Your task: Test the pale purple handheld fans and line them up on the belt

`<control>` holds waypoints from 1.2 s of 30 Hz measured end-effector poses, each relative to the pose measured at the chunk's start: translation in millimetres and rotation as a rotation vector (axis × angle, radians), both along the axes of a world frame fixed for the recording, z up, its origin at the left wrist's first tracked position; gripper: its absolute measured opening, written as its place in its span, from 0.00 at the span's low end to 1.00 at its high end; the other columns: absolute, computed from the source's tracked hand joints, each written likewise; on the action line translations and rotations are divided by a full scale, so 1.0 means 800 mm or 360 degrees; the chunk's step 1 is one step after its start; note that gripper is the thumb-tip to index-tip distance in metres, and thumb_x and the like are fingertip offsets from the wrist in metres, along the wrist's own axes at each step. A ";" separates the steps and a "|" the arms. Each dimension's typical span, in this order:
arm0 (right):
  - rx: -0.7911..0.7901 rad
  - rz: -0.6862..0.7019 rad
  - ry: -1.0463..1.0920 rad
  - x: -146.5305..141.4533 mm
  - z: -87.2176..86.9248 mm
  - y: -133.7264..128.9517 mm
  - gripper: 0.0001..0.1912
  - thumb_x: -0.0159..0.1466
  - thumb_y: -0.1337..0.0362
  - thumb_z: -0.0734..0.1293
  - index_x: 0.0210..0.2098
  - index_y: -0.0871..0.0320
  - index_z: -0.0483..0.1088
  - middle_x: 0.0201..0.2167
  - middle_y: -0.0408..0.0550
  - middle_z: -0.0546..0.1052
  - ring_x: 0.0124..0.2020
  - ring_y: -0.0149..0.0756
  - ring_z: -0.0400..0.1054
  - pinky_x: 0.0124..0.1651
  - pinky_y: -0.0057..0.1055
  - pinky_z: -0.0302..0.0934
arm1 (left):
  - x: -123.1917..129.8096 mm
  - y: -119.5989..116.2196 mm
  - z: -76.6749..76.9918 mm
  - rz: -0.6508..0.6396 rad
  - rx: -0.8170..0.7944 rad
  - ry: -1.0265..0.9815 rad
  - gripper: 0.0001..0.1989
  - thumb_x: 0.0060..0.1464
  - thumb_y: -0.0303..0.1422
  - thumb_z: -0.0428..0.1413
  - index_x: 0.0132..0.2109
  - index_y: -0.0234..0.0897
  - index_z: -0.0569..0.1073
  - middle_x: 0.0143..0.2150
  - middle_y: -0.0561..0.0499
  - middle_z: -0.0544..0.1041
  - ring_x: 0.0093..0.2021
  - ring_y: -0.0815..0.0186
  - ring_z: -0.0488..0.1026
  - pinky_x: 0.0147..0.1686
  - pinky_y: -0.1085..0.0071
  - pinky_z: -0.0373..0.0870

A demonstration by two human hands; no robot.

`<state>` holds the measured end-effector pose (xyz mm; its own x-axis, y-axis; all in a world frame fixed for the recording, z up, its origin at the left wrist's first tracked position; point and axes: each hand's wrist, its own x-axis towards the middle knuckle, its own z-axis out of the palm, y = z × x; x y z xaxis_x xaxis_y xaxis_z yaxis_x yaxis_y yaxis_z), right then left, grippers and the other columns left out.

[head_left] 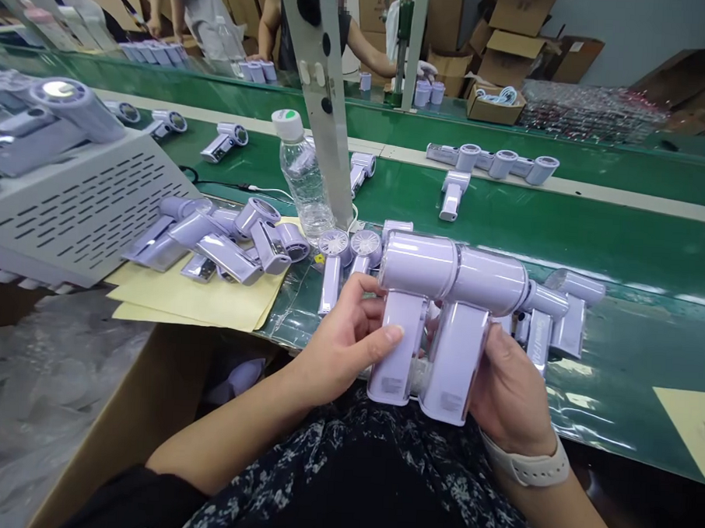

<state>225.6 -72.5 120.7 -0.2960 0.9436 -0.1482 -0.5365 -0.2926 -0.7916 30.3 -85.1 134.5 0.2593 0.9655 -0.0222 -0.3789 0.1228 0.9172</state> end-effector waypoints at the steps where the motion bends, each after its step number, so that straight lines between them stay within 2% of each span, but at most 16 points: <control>1: 0.0001 -0.0014 -0.0013 0.001 0.002 0.000 0.14 0.63 0.48 0.74 0.42 0.50 0.81 0.45 0.52 0.85 0.42 0.53 0.81 0.41 0.51 0.79 | 0.001 0.000 0.001 -0.0002 -0.0010 -0.0014 0.24 0.58 0.40 0.65 0.53 0.44 0.61 0.48 0.47 0.80 0.45 0.59 0.81 0.41 0.66 0.78; 4: -0.0017 -0.0014 -0.0045 0.003 0.004 0.003 0.14 0.66 0.49 0.70 0.42 0.51 0.80 0.42 0.51 0.85 0.40 0.51 0.80 0.43 0.51 0.78 | 0.004 0.005 -0.005 -0.0061 -0.0101 -0.0122 0.31 0.51 0.38 0.70 0.56 0.42 0.63 0.47 0.46 0.79 0.43 0.59 0.80 0.42 0.65 0.77; 6: -0.0064 0.0013 -0.0024 0.002 0.005 0.004 0.14 0.67 0.51 0.67 0.41 0.53 0.80 0.38 0.50 0.84 0.38 0.47 0.79 0.44 0.46 0.77 | 0.007 0.011 -0.012 -0.0152 -0.0235 -0.0207 0.34 0.45 0.38 0.73 0.55 0.39 0.66 0.41 0.48 0.78 0.39 0.61 0.79 0.40 0.66 0.76; 8: -0.0124 0.0050 -0.0001 -0.001 0.006 0.005 0.16 0.69 0.52 0.64 0.38 0.55 0.79 0.33 0.49 0.81 0.35 0.41 0.76 0.42 0.38 0.76 | 0.011 0.016 -0.020 -0.0191 -0.0372 -0.0261 0.33 0.41 0.38 0.75 0.51 0.37 0.70 0.34 0.52 0.76 0.33 0.65 0.76 0.37 0.69 0.74; 10: -0.0161 0.0099 0.0020 -0.005 0.008 0.005 0.19 0.70 0.53 0.61 0.34 0.56 0.78 0.28 0.48 0.77 0.30 0.36 0.72 0.37 0.33 0.73 | 0.013 0.020 -0.025 -0.0132 -0.0436 -0.0304 0.28 0.42 0.38 0.74 0.47 0.36 0.72 0.33 0.53 0.74 0.31 0.68 0.74 0.35 0.71 0.72; 12: -0.0167 0.0116 0.0041 -0.008 0.010 0.004 0.21 0.71 0.54 0.58 0.31 0.57 0.76 0.27 0.48 0.76 0.26 0.34 0.68 0.33 0.31 0.70 | 0.014 0.023 -0.027 -0.0052 -0.0425 -0.0372 0.21 0.47 0.40 0.70 0.44 0.34 0.75 0.36 0.50 0.76 0.33 0.67 0.74 0.34 0.71 0.72; 15: -0.0142 0.0054 0.0034 -0.008 0.012 0.004 0.21 0.70 0.53 0.58 0.32 0.57 0.75 0.29 0.49 0.76 0.23 0.33 0.67 0.28 0.31 0.66 | 0.011 0.026 -0.026 -0.0088 -0.0373 -0.0492 0.16 0.52 0.41 0.63 0.41 0.32 0.76 0.39 0.44 0.80 0.34 0.63 0.78 0.36 0.67 0.74; 17: -0.0106 0.0007 0.0045 -0.005 0.013 0.005 0.18 0.67 0.51 0.62 0.33 0.57 0.76 0.29 0.49 0.75 0.25 0.35 0.68 0.25 0.31 0.64 | 0.007 0.026 -0.023 -0.0129 -0.0345 -0.0502 0.15 0.52 0.38 0.62 0.44 0.33 0.75 0.40 0.44 0.82 0.34 0.61 0.80 0.38 0.65 0.76; 19: -0.0049 -0.0036 0.0074 -0.001 0.013 0.006 0.14 0.64 0.52 0.66 0.35 0.55 0.76 0.29 0.48 0.75 0.29 0.38 0.69 0.24 0.31 0.64 | 0.003 0.026 -0.021 -0.0113 -0.0301 -0.0440 0.18 0.52 0.34 0.63 0.49 0.35 0.73 0.42 0.45 0.83 0.36 0.58 0.82 0.39 0.65 0.76; 21: 0.0023 -0.0104 0.0048 0.004 0.011 0.006 0.11 0.63 0.53 0.67 0.37 0.52 0.77 0.30 0.48 0.76 0.32 0.41 0.71 0.29 0.35 0.69 | 0.000 0.024 -0.018 -0.0084 -0.0230 -0.0330 0.23 0.52 0.32 0.64 0.55 0.37 0.72 0.45 0.45 0.84 0.40 0.56 0.83 0.40 0.65 0.76; 23: 0.0086 -0.0180 -0.0058 0.007 0.008 0.007 0.11 0.64 0.52 0.66 0.39 0.50 0.77 0.34 0.48 0.79 0.35 0.43 0.74 0.38 0.41 0.74 | -0.002 0.022 -0.017 -0.0064 -0.0138 -0.0226 0.25 0.53 0.32 0.66 0.57 0.37 0.71 0.47 0.44 0.84 0.42 0.56 0.83 0.40 0.66 0.76; 25: 0.0119 -0.0258 -0.0157 0.009 0.003 0.008 0.11 0.67 0.52 0.65 0.42 0.48 0.77 0.39 0.47 0.81 0.41 0.45 0.76 0.46 0.46 0.74 | -0.004 0.020 -0.016 -0.0068 -0.0069 -0.0165 0.27 0.54 0.33 0.67 0.59 0.37 0.71 0.47 0.43 0.84 0.43 0.58 0.82 0.41 0.67 0.76; 28: 0.0089 -0.0298 -0.0196 0.007 -0.002 0.009 0.11 0.69 0.55 0.65 0.47 0.45 0.76 0.42 0.44 0.82 0.42 0.44 0.77 0.45 0.44 0.75 | -0.005 0.020 -0.018 -0.0109 -0.0053 -0.0125 0.29 0.52 0.35 0.70 0.59 0.36 0.72 0.47 0.42 0.84 0.44 0.59 0.81 0.42 0.69 0.76; 32: 0.0002 -0.0365 -0.0164 0.002 -0.003 0.010 0.12 0.70 0.59 0.64 0.51 0.46 0.75 0.39 0.44 0.83 0.38 0.40 0.78 0.42 0.40 0.76 | -0.003 0.021 -0.021 -0.0161 -0.0104 -0.0103 0.32 0.50 0.40 0.71 0.60 0.35 0.73 0.47 0.41 0.84 0.41 0.60 0.82 0.38 0.70 0.76; 36: -0.0078 -0.0300 -0.0119 -0.001 -0.005 0.014 0.12 0.69 0.61 0.65 0.50 0.49 0.75 0.36 0.45 0.83 0.36 0.43 0.79 0.41 0.42 0.77 | -0.001 0.023 -0.022 -0.0164 -0.0126 -0.0086 0.36 0.50 0.43 0.71 0.62 0.36 0.72 0.46 0.40 0.83 0.39 0.60 0.81 0.36 0.70 0.75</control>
